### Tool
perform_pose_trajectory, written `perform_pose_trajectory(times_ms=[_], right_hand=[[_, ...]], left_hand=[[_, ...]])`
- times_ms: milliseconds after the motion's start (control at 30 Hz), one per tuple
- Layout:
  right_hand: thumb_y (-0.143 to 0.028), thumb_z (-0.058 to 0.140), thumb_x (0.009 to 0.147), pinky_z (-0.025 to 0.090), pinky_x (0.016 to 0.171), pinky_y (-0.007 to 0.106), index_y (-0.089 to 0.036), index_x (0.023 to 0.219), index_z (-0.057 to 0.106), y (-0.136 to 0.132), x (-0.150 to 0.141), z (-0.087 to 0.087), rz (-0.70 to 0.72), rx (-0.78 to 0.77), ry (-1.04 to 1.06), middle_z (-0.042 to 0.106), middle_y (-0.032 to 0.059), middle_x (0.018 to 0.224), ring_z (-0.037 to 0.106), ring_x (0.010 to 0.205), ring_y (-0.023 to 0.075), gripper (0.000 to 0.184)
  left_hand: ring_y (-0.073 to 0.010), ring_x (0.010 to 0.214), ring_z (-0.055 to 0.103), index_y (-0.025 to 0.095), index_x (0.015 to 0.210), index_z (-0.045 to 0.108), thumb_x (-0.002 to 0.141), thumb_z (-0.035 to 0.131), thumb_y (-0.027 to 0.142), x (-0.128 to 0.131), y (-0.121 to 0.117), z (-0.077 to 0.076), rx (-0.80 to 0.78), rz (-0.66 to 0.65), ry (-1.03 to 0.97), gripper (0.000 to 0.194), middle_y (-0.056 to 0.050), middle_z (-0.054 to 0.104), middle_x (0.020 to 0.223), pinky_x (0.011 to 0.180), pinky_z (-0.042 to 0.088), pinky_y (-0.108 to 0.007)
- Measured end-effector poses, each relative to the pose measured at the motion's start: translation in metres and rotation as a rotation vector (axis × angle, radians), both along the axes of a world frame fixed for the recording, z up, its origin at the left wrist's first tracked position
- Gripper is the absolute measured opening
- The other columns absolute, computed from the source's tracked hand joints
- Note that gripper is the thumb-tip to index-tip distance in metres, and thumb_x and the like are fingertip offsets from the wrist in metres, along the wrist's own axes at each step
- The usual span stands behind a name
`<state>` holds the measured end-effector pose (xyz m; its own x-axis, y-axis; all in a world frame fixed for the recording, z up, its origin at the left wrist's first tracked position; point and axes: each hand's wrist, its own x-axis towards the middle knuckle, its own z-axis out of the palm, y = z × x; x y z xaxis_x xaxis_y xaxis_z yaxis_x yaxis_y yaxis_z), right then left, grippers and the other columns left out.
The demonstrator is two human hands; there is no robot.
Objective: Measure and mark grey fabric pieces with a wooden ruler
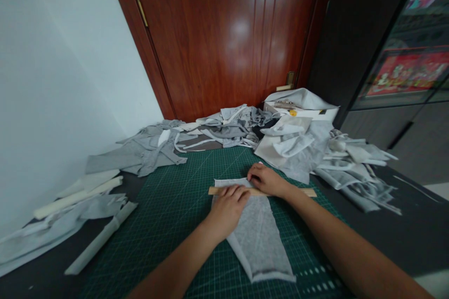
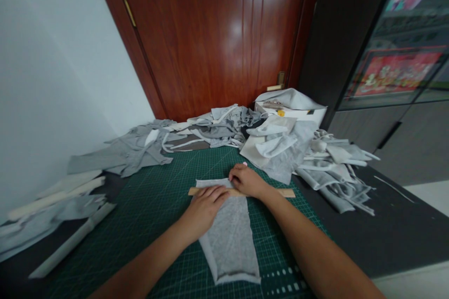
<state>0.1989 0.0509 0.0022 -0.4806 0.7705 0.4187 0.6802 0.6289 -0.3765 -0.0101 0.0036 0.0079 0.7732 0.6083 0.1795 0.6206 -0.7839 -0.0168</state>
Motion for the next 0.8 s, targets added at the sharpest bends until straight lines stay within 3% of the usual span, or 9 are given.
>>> perform_pose_trajectory(times_ms=[167, 300, 800], right_hand=[[-0.004, 0.051, 0.077, 0.041, 0.086, 0.029, -0.016, 0.082, 0.065, 0.003, 0.003, -0.002, -0.008, -0.016, 0.027, 0.061, 0.0055, 0.086, 0.055, 0.086, 0.0164, 0.02], [-0.002, 0.049, 0.076, 0.043, 0.083, 0.029, -0.016, 0.082, 0.066, 0.008, 0.007, -0.005, -0.009, -0.054, 0.06, 0.061, 0.0055, 0.085, 0.056, 0.086, 0.017, 0.024], [-0.003, 0.05, 0.077, 0.043, 0.08, 0.029, -0.017, 0.079, 0.066, 0.016, 0.013, -0.013, -0.021, -0.109, 0.135, 0.063, 0.0046, 0.081, 0.057, 0.082, 0.0171, 0.021]], left_hand=[[-0.0269, 0.131, 0.036, 0.02, 0.131, 0.046, 0.097, 0.035, 0.03, 0.004, -0.006, -0.005, 0.028, 0.066, 0.015, 0.038, -0.009, 0.047, 0.139, 0.106, 0.029, -0.051], [-0.0277, 0.134, 0.032, 0.022, 0.134, 0.044, 0.097, 0.032, 0.041, 0.004, -0.008, -0.009, 0.063, 0.079, 0.03, 0.043, -0.007, 0.042, 0.145, 0.107, 0.027, -0.052], [-0.0289, 0.141, 0.017, 0.025, 0.143, 0.032, 0.096, 0.026, 0.051, -0.001, 0.0, -0.012, -0.043, 0.122, -0.007, 0.054, -0.005, 0.03, 0.152, 0.111, 0.015, -0.058]])
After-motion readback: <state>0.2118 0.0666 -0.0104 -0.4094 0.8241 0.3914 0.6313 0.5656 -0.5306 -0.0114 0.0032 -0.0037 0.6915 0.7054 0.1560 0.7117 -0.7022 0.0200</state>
